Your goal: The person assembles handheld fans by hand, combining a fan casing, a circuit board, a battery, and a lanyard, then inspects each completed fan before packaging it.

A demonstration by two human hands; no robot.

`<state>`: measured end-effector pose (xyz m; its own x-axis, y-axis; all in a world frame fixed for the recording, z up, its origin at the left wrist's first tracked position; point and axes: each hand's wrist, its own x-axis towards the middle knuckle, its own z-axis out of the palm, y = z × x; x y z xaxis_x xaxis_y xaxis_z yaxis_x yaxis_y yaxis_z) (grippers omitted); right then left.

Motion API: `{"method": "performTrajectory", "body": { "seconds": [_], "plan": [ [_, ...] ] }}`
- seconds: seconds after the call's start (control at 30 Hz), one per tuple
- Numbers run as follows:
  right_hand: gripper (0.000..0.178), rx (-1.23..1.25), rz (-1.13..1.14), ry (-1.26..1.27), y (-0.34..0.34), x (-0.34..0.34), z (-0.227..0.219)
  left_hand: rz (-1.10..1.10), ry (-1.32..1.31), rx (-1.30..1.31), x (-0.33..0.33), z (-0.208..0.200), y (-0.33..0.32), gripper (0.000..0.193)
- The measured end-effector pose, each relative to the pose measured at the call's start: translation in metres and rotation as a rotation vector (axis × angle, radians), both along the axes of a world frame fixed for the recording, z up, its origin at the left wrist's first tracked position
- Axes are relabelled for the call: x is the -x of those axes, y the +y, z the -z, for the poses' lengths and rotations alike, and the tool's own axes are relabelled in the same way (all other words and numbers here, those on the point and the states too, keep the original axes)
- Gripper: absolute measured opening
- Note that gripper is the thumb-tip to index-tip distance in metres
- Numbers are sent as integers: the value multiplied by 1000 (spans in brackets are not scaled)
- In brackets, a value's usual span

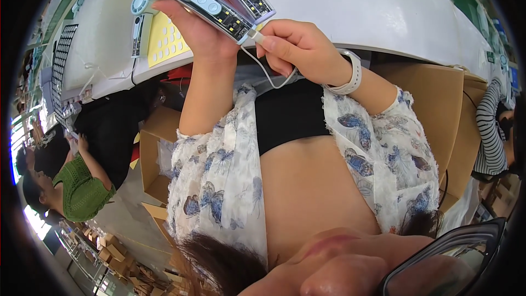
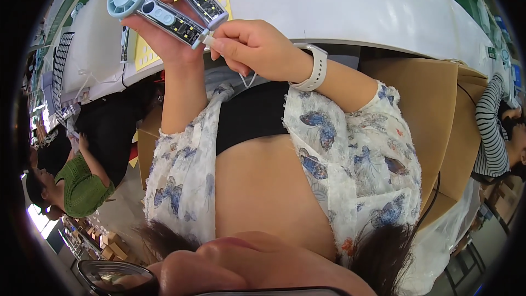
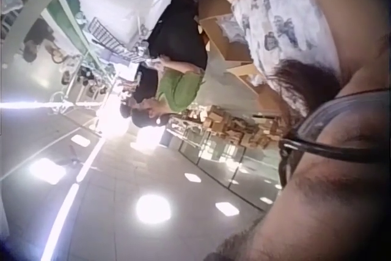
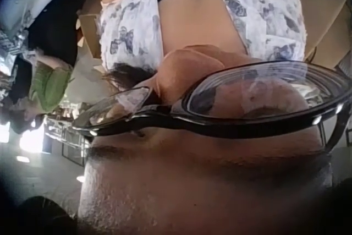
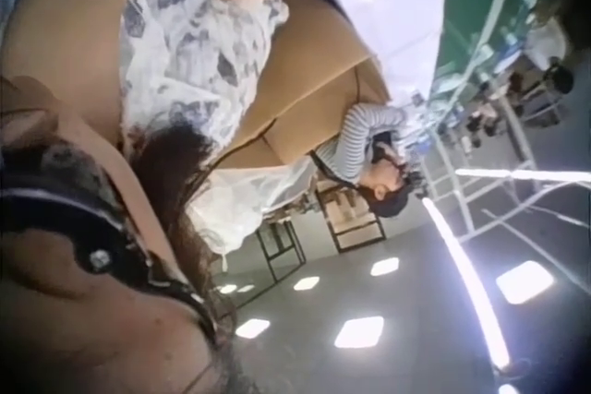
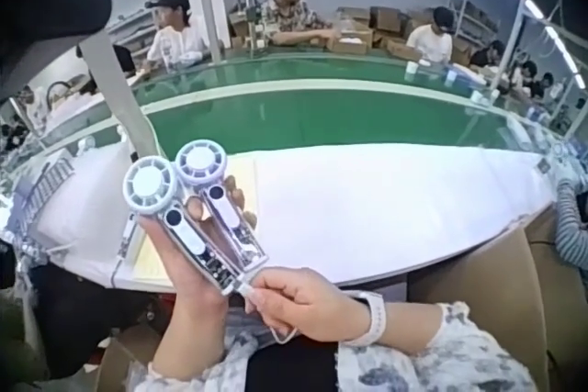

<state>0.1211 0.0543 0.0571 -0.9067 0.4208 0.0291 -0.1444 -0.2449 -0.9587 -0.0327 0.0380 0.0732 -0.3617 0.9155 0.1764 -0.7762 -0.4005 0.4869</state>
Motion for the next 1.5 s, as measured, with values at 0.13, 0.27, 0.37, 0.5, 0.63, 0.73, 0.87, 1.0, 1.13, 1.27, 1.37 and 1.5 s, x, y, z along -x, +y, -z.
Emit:
{"method": "performTrajectory", "body": {
  "seconds": [0.13, 0.27, 0.37, 0.5, 0.63, 0.73, 0.87, 1.0, 1.13, 1.27, 1.37, 1.5],
  "plan": [
    [22, -70, -9, -3, -6, 0, 6, -3, 41, -53, 4, 4, -1, 66],
    [23, -50, 30, 5, -8, 1, 4, -5, 68, -75, 4, 8, -3, 65],
    [23, 71, 30, 26, -8, -1, 9, -71, 117, -46, 0, 11, 0, 65],
    [23, 187, 13, 65, -7, -1, 13, -176, 182, -45, 4, 21, 4, 65],
    [23, 74, 26, 40, -7, -2, 8, -150, 202, -118, 6, 14, -2, 66],
    [23, -49, 72, 43, -8, 2, 11, -236, 412, -56, 0, 9, -1, 67],
    [23, -149, 117, 91, -8, 5, 15, 183, -379, -719, -3, 14, 18, 67],
    [24, -108, 94, 71, -7, 3, 14, -100, 214, -145, 5, 9, -5, 66],
    [23, -106, 85, 38, -5, 3, 11, -58, 107, -114, 4, 13, -4, 65],
    [22, -111, 80, 48, -5, 3, 13, -74, 140, -91, 3, 13, -4, 65],
    [22, -101, 70, 76, -4, 3, 15, -171, 105, -4, -1, 10, -7, 64],
    [23, -160, 47, 54, -1, 2, 17, 19, -89, -119, -4, -2, -9, 63]
  ]
}}
